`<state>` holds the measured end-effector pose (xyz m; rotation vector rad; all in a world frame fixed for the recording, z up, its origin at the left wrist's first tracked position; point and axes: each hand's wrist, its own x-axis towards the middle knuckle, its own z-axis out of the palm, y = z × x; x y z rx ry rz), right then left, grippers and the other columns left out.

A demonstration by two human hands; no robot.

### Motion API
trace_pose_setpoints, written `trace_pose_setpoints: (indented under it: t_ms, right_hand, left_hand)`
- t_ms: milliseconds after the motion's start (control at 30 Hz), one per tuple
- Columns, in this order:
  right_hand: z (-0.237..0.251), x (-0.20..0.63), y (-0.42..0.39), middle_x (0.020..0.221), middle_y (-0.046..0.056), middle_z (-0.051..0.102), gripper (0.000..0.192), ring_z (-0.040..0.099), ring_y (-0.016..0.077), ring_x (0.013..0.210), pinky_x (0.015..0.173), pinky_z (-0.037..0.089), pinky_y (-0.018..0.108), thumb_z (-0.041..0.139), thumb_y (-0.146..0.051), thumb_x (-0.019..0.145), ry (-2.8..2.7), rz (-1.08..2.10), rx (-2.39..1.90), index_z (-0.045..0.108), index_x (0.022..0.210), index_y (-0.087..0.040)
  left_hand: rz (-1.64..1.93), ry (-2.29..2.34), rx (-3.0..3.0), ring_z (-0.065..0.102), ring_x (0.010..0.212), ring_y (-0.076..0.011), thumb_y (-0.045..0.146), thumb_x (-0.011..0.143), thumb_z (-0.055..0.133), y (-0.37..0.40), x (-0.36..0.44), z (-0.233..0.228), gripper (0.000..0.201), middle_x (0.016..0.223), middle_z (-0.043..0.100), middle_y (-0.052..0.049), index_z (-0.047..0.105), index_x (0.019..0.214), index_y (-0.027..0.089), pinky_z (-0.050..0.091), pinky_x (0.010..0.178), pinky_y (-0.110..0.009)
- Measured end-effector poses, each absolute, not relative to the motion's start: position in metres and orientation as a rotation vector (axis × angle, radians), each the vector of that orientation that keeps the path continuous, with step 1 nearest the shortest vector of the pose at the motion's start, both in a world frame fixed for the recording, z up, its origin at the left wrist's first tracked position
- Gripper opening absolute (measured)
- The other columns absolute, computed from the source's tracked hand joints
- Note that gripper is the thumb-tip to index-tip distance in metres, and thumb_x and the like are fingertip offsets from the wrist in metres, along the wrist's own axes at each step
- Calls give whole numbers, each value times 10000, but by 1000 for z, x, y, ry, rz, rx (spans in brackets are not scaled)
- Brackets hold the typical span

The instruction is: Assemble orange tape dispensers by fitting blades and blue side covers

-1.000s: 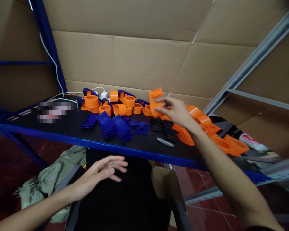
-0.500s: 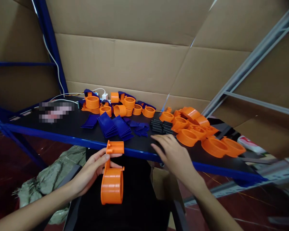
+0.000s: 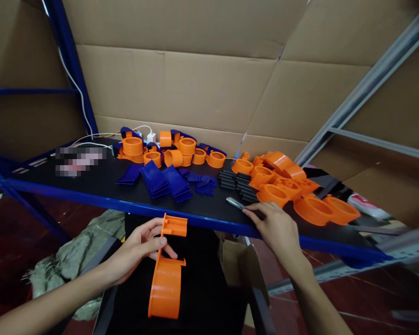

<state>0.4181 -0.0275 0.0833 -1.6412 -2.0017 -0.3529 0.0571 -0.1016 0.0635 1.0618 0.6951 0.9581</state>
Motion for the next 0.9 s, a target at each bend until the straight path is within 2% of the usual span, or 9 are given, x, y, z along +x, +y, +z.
trace_pose_setpoints:
  t_ms: [133, 433, 567, 767, 833, 900]
  right_hand:
    - [85, 424, -24, 929, 21, 754, 292, 697, 237, 918, 771, 487, 338, 555, -487, 938, -1961, -253, -1630, 725, 866, -260]
    - [85, 424, -18, 844, 33, 744, 383, 691, 209, 775, 665, 448, 293, 531, -550, 924, -1877, -270, -1642, 723, 821, -235]
    - [82, 426, -14, 805, 35, 731, 417, 675, 196, 731, 636, 432, 283, 567, -607, 890, -1861, -239, -1625, 717, 801, -228]
    - [99, 422, -14, 791, 53, 683, 421, 612, 197, 729, 702, 432, 314, 615, -599, 862, -1725, -220, -1483, 670, 724, -205]
    - [108, 408, -22, 777, 44, 654, 376, 565, 179, 698, 679, 422, 307, 650, -552, 856, -1690, -108, -1387, 657, 724, -200]
    - [114, 385, -34, 748, 28, 621, 328, 525, 158, 653, 619, 406, 286, 679, -505, 852, -1730, 162, -1276, 649, 743, -197]
  left_hand:
    - [924, 690, 1089, 746, 831, -222, 294, 891, 686, -101, 57, 62, 382, 929, 742, -90, 598, 1251, 201, 525, 673, -245]
    - [907, 721, 1123, 751, 827, -202, 285, 904, 671, -100, 57, 62, 379, 941, 748, -75, 585, 1266, 213, 525, 631, -205]
    - [897, 730, 1128, 748, 831, -195, 288, 907, 667, -102, 57, 62, 379, 1057, 740, -98, 582, 1269, 215, 535, 638, -211]
    - [872, 737, 1125, 745, 851, -200, 297, 905, 668, -102, 56, 60, 384, 1073, 733, -110, 575, 1266, 206, 522, 631, -205]
    - [862, 743, 1137, 743, 848, -197, 300, 904, 669, -101, 57, 60, 364, 1064, 732, -108, 588, 1246, 205, 505, 619, -195]
    - [854, 751, 1153, 742, 848, -194, 302, 908, 665, -101, 58, 60, 345, 1018, 734, -94, 596, 1232, 208, 483, 600, -182]
